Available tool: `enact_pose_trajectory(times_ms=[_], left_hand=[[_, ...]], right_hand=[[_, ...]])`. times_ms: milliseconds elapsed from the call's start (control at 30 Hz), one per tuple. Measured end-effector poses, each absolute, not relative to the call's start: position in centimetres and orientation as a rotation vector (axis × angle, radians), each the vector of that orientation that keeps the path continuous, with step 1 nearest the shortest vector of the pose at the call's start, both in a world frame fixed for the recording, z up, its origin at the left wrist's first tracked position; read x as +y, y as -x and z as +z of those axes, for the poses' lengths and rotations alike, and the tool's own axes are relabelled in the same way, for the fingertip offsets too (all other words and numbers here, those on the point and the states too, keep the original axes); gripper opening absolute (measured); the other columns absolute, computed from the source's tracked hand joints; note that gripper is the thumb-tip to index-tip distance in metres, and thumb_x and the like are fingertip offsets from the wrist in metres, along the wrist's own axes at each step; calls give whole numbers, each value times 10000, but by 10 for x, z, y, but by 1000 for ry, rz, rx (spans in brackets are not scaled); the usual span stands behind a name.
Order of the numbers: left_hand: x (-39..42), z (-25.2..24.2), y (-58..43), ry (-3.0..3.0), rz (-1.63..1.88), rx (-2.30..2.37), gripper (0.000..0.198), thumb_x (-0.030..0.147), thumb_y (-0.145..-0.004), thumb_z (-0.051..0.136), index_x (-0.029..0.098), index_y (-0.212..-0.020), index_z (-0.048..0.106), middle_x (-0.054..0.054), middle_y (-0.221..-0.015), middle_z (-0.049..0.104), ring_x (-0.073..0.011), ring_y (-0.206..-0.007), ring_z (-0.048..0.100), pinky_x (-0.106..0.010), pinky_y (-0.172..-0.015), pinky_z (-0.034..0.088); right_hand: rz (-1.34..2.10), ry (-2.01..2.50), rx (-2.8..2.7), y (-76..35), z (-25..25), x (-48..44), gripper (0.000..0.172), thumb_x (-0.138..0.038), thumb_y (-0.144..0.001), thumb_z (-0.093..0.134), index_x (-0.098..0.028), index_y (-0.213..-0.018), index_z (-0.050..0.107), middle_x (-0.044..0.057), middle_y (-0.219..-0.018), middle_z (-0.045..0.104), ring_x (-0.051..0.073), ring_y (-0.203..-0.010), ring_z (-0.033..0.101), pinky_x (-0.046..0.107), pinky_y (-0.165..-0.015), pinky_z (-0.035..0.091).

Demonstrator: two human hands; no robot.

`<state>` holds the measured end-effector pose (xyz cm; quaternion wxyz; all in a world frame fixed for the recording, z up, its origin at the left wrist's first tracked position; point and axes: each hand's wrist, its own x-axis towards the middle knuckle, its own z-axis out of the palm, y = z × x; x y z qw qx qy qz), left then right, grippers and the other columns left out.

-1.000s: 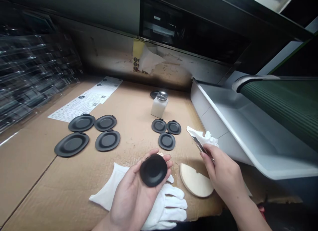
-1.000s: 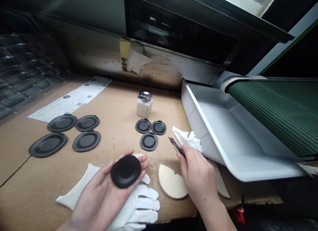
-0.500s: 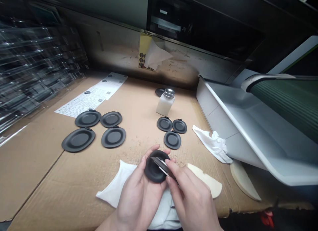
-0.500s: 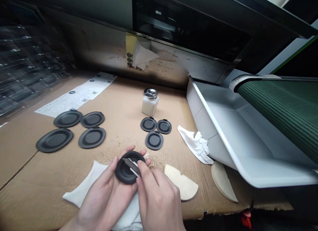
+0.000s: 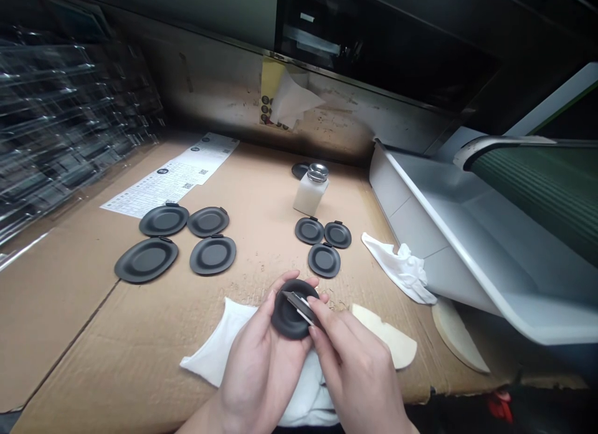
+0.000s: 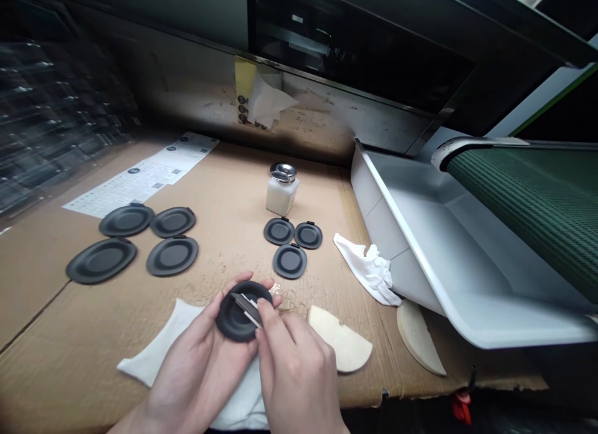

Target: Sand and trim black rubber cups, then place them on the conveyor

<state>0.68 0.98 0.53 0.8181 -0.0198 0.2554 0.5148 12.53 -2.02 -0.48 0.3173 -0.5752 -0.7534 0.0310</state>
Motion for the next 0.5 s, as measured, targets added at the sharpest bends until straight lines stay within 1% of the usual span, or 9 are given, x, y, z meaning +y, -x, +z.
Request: enact_pose_trajectory(times_ms=[67,267,500], left_hand=[[10,5,-7,36,1096,536,230,277,-867,416,200,-1019,571,-101,-1099,623,-239,-1001,580,-417,-929,387],[11,6,-9,34,1084,536,220,279,-866,419,201,-1008,568,-93,-1060,632,-220,-943,604,-388,-924,396],[11,7,-9,16,1092,542,216,289,-862,429,196,-997,571,-96,-1044,634,-228,-949,602,-365,-874,431]], right_hand=[[91,1502,-1990,-126,-5,-20,321,-178,-875,429,-185,-1174,545,48,-794,621,149,-668,596,259,-645,509],[113,1483,-2021,-127,-4,-20,311,-178,-874,433,-185,-1154,568,47,-747,601,152,-646,586,264,-603,502],[170,1468,-2042,-131,-3,-21,325,-174,-872,439,-198,-1178,547,50,-794,608,156,-684,589,274,-627,500]])
